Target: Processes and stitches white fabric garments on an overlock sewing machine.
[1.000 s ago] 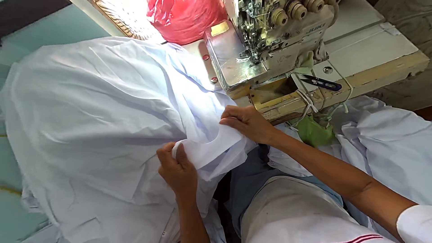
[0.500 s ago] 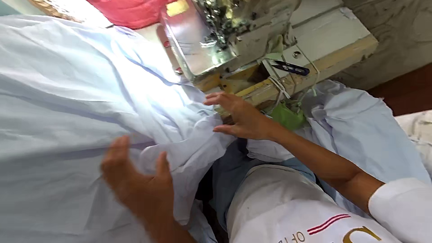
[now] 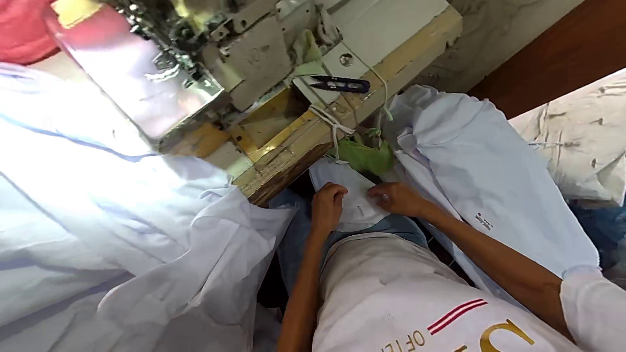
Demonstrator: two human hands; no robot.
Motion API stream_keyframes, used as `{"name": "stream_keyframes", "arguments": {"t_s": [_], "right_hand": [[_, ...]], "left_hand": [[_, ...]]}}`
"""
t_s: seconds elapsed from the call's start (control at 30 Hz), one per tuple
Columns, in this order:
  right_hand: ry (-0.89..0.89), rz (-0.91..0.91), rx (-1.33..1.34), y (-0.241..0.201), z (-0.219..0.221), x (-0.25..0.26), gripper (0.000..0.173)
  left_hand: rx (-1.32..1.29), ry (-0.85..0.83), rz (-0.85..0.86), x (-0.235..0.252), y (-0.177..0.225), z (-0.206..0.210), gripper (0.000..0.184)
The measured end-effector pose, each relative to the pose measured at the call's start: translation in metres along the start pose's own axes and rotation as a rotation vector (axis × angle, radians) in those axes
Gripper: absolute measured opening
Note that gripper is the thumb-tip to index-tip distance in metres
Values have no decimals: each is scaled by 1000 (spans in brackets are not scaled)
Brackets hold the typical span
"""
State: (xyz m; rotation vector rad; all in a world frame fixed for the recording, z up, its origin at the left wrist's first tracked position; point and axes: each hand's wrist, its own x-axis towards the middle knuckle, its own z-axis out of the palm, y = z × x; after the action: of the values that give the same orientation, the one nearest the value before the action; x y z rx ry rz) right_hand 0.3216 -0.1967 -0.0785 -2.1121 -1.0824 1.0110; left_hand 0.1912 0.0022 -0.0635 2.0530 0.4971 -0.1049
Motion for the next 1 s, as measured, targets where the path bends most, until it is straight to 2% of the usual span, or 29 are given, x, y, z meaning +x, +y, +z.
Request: {"name": "stream_keyframes", "arguments": {"t_s": [0.1,0.2,0.3,0.37,0.43,0.5,0.53,0.6,0.67,0.73,0.8,0.9,1.0], "right_hand": [[-17,-56,64,21,5,8,34],[27,-90,0,33,11,13,29],[174,-160,-67,33,17,20,16],[309,-207,-114,25,15,23,14],[412,-268,-180,15,8,27,14],[436,-296,-193,1,1,29,15],[440,-317,-188,-5,0,31,16],[437,-357,-156,-17,-1,35,17],[440,-400,-122,-32,-4,40,17],[420,-463,-108,-53,-12,44,16],[392,-586,-125,-75,-21,45,14],[276,-721,-79,-113,-35,42,23],[134,-769,62,-149,-38,36,21]], "left_hand": [[-2,-250,-153,6,-17,17,26],[98,-312,-126,-8,-19,14,30],[232,-238,-19,-19,-16,13,20],[274,-201,-19,-25,-9,14,19],[257,-164,-54,-26,-6,14,31],[229,-131,-88,-24,-9,15,45],[231,-132,-106,-22,-10,15,47],[243,-108,-114,-19,-13,17,37],[203,20,-91,-22,-17,18,25],[29,184,-78,-32,-17,10,19],[-272,307,-53,-49,-8,-10,15],[-559,382,116,-88,10,-50,16],[-566,460,250,-129,29,-79,17]]}}
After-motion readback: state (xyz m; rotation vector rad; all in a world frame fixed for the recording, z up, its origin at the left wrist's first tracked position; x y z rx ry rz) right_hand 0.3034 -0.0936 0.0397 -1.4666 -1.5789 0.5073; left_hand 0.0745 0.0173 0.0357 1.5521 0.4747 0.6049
